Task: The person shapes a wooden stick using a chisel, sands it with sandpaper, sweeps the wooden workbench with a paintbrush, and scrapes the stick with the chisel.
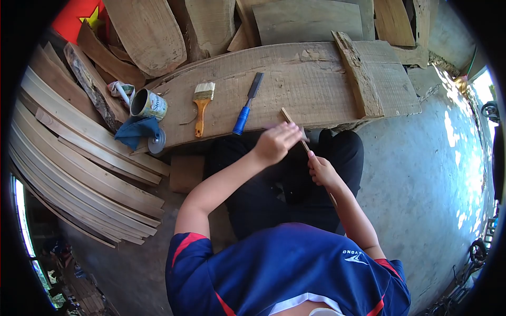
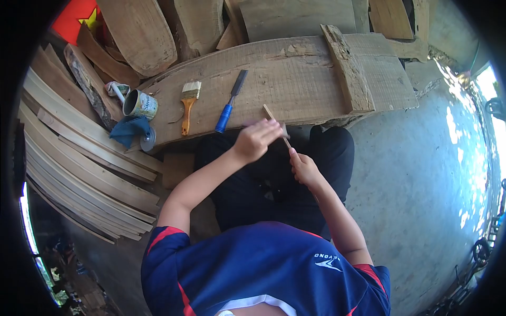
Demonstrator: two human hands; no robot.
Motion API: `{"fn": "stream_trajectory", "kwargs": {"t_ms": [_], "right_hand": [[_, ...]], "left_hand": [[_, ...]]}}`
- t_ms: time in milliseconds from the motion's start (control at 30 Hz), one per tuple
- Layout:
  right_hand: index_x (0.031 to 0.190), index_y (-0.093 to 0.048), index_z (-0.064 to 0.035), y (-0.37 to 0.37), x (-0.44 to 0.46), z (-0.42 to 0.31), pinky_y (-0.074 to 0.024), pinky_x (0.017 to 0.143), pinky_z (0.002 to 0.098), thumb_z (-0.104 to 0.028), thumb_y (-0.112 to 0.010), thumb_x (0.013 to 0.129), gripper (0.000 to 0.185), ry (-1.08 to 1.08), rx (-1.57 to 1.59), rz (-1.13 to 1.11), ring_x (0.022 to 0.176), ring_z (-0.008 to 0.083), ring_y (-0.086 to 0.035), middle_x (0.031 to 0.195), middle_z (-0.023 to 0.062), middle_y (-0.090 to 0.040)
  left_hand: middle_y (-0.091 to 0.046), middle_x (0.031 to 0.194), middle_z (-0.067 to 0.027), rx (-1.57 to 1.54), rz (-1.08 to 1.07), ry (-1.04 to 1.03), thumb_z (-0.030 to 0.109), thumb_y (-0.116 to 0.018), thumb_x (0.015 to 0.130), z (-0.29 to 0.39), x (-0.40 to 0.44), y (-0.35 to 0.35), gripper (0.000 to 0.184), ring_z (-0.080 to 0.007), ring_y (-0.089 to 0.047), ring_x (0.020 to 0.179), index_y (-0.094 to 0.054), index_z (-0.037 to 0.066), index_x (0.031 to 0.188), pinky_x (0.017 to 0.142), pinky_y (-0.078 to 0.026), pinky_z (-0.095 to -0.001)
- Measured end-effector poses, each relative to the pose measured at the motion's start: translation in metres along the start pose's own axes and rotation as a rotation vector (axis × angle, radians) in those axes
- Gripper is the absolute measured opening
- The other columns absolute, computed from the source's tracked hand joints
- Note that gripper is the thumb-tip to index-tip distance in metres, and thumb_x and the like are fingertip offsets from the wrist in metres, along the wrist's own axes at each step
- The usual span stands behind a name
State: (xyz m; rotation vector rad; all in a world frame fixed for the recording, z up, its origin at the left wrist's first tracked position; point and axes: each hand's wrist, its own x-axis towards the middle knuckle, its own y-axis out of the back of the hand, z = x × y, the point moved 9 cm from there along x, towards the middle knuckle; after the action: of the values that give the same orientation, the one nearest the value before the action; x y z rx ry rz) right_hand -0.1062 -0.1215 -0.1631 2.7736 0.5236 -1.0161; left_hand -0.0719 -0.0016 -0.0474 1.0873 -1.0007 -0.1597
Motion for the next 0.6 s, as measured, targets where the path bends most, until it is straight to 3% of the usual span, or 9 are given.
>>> {"fn": "stream_trajectory", "kwargs": {"t_ms": [100, 167, 233, 333, 467, 533, 600], "right_hand": [[0.07, -0.039, -0.0149, 0.002, 0.002, 0.003, -0.0205, 0.037, 0.0202, -0.055, -0.037, 0.092, 0.046, -0.011, 0.006, -0.013, 0.041, 0.0041, -0.026, 0.057, -0.006, -0.033], [0.07, -0.04, -0.0148, 0.002, 0.002, 0.005, -0.0202, 0.037, 0.0202, -0.055, -0.037, 0.092, 0.046, -0.013, 0.017, -0.019, 0.041, 0.004, -0.025, 0.056, -0.006, -0.033], [0.07, -0.04, -0.0147, 0.002, 0.004, 0.004, -0.0199, 0.037, 0.0202, -0.055, -0.037, 0.092, 0.046, -0.005, 0.03, -0.024, 0.041, 0.0039, -0.025, 0.056, -0.006, -0.033], [0.073, -0.046, -0.0102, 0.004, 0.005, 0.005, -0.0283, 0.036, 0.0218, -0.054, -0.038, 0.092, 0.048, -0.041, 0.027, -0.042, 0.042, 0.0067, -0.036, 0.058, -0.0023, -0.041], [0.072, -0.045, -0.0111, 0.003, 0.004, 0.007, -0.0279, 0.036, 0.0218, -0.054, -0.038, 0.092, 0.048, -0.032, 0.025, -0.063, 0.042, 0.0065, -0.035, 0.058, -0.0027, -0.04], [0.071, -0.044, -0.0114, 0.003, 0.004, 0.004, -0.0279, 0.036, 0.0217, -0.054, -0.038, 0.092, 0.048, -0.031, 0.025, -0.064, 0.042, 0.0065, -0.035, 0.058, -0.0028, -0.04], [0.069, -0.038, -0.0158, 0.002, 0.002, 0.003, -0.019, 0.037, 0.0202, -0.055, -0.038, 0.092, 0.046, -0.016, 0.041, -0.048, 0.041, 0.0037, -0.024, 0.055, -0.0068, -0.031]], "left_hand": [[-0.065, 0.103, -0.0107, -0.001, -0.004, -0.079, 0.007, -0.055, 0.079, 0.006, -0.003, -0.002, 0.02, -0.0234, -0.061, 0.101, -0.065, 0.003, 0.096, 0.09, -0.048, -0.0366], [-0.065, 0.103, -0.0108, 0.039, 0.045, 0.083, 0.009, -0.052, 0.081, -0.028, 0.002, 0.003, 0.022, -0.0234, -0.061, 0.101, -0.065, 0.003, 0.098, 0.09, -0.047, -0.037], [-0.065, 0.102, -0.0117, 0.0, 0.05, 0.075, 0.009, -0.053, 0.081, -0.025, 0.002, 0.001, 0.021, -0.0236, -0.062, 0.1, -0.065, 0.004, 0.098, 0.09, -0.048, -0.037], [-0.065, 0.099, -0.0122, -0.038, -0.018, -0.089, 0.009, -0.053, 0.081, 0.017, -0.002, -0.006, 0.022, -0.0248, -0.062, 0.1, -0.065, 0.004, 0.098, 0.09, -0.048, -0.0372], [-0.065, 0.103, -0.0123, 0.048, 0.036, 0.11, 0.007, -0.052, 0.078, -0.036, 0.005, -0.001, 0.026, -0.0247, -0.061, 0.102, -0.064, 0.003, 0.1, 0.092, -0.046, -0.0378], [-0.065, 0.103, -0.0123, 0.011, -0.023, -0.01, 0.009, -0.052, 0.079, -0.006, 0.005, -0.007, 0.024, -0.0245, -0.06, 0.103, -0.064, 0.002, 0.099, 0.093, -0.045, -0.0372], [-0.065, 0.103, -0.0123, -0.03, -0.045, -0.147, 0.012, -0.053, 0.081, 0.026, -0.001, -0.009, 0.02, -0.0246, -0.06, 0.103, -0.064, 0.002, 0.096, 0.091, -0.046, -0.0356]]}}
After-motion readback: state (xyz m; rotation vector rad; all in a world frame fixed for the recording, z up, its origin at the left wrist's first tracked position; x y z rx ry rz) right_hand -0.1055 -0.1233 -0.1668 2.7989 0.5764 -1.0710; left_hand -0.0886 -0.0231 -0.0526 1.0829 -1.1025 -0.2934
